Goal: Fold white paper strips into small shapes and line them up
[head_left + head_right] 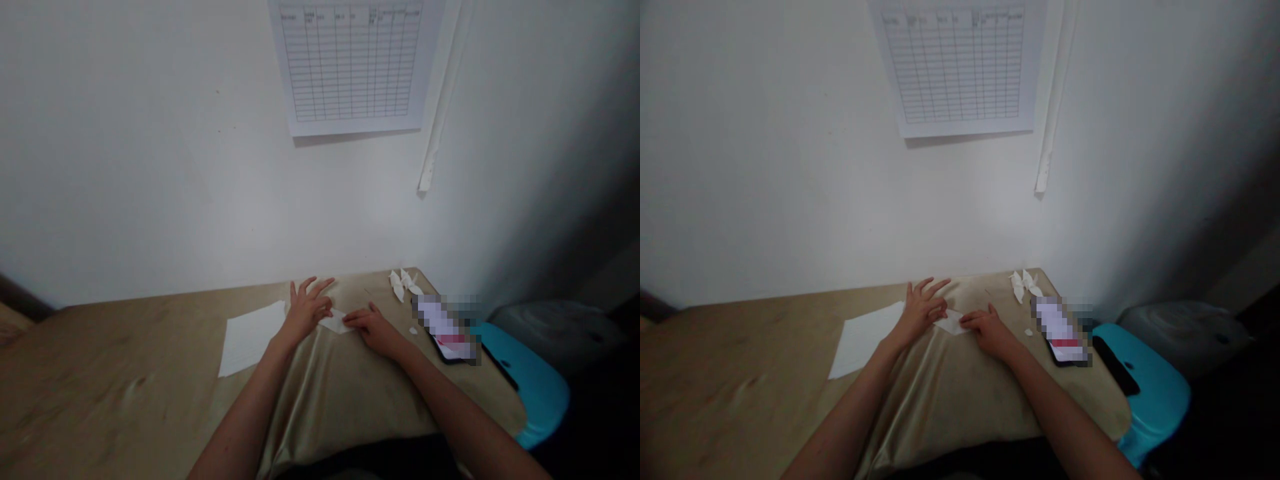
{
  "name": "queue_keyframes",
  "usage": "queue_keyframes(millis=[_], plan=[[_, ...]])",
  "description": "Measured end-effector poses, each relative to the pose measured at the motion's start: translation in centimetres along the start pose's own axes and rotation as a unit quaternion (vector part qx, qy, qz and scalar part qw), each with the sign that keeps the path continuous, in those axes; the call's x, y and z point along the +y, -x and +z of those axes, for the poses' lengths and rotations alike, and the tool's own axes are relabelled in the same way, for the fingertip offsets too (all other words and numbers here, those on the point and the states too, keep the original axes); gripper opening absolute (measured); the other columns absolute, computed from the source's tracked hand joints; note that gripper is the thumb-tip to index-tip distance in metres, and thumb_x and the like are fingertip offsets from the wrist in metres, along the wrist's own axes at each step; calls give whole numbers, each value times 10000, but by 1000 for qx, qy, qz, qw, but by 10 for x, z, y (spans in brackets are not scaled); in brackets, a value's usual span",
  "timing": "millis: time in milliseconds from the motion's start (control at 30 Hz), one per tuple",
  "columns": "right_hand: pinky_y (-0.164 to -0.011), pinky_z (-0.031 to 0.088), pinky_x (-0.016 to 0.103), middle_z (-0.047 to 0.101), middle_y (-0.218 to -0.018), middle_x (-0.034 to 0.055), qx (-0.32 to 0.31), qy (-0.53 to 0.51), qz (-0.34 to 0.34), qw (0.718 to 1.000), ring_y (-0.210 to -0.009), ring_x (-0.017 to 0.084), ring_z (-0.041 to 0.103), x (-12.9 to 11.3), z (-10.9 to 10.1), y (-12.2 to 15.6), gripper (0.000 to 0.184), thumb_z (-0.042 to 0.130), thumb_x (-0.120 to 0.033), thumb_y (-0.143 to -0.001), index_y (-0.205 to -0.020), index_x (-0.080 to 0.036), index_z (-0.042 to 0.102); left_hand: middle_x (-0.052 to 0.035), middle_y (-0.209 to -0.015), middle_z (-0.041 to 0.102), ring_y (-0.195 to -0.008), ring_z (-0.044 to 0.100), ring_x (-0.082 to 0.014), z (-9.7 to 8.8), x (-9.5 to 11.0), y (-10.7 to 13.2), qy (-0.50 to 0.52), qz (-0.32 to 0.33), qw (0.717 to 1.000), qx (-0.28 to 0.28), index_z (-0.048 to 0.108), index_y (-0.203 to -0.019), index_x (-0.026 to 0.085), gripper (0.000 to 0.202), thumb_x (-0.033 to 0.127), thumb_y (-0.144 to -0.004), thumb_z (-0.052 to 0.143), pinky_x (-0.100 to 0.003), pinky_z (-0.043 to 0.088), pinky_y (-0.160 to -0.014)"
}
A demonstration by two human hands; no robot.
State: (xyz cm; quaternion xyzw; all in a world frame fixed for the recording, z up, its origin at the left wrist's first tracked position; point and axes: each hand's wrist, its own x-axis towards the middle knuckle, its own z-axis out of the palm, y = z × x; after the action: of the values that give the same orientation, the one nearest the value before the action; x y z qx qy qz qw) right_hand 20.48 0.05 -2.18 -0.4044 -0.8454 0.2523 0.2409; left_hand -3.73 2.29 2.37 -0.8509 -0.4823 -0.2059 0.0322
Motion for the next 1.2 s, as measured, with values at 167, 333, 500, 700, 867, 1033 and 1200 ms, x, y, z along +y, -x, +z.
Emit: queue_keyframes(millis=[167,333,500,700,867,1033,1200], plan=[[-1194,127,568,683,-1277,46,26,30,-14,999,-1246,205,559,2,3,0,492,469,-21,-831,-1159,-291,717,6,-1556,455,-1434,306,-342,-6,1,3,-13,-15,999,37,727,-983,297,108,295,-890,673,-748,88,-1148],[-1101,322,479,718,-1159,64,89,67,8,994,-1135,232,595,9,7,-4,302,597,-94,-857,-1066,-250,750,-17,-1633,290,-1466,266,-355,-5,20,9,-9,6,999,43,656,-1259,429,375,364,-890,674,-721,95,-1168],[-995,421,394,726,-1070,80,116,58,14,992,-1051,229,618,9,8,-7,183,679,-149,-843,-994,-208,765,1,-1681,139,-1513,110,-447,19,34,17,-14,0,1000,-6,635,-1269,500,459,412,-831,739,-776,67,-1128],[-1056,377,421,708,-989,69,113,63,43,991,-983,207,624,7,5,-7,115,682,-197,-865,-927,-209,778,-6,-1680,165,-1506,84,-500,41,34,23,-14,-60,998,-23,585,-1322,519,449,487,-880,653,-813,34,-1093],[-1093,325,444,698,-959,46,103,68,37,992,-953,183,623,4,6,-6,135,651,-213,-898,-930,-226,781,-39,-1680,165,-1485,117,-538,43,34,22,-21,-94,995,-29,554,-1352,520,475,483,-887,641,-837,38,-1059],[-1112,261,498,694,-1035,41,100,89,51,990,-1055,206,601,-1,8,-5,147,633,-236,-910,-946,-259,774,-38,-1678,179,-1486,121,-532,46,37,21,-16,-115,993,-16,536,-1374,509,477,496,-902,608,-844,48,-1050],[-1094,257,533,680,-1063,60,115,111,71,985,-1089,239,570,-3,8,-6,171,598,-312,-939,-913,-244,752,-37,-1677,186,-1484,139,-528,47,37,21,-4,-123,992,-21,550,-1367,497,452,474,-916,587,-850,58,-1042]])
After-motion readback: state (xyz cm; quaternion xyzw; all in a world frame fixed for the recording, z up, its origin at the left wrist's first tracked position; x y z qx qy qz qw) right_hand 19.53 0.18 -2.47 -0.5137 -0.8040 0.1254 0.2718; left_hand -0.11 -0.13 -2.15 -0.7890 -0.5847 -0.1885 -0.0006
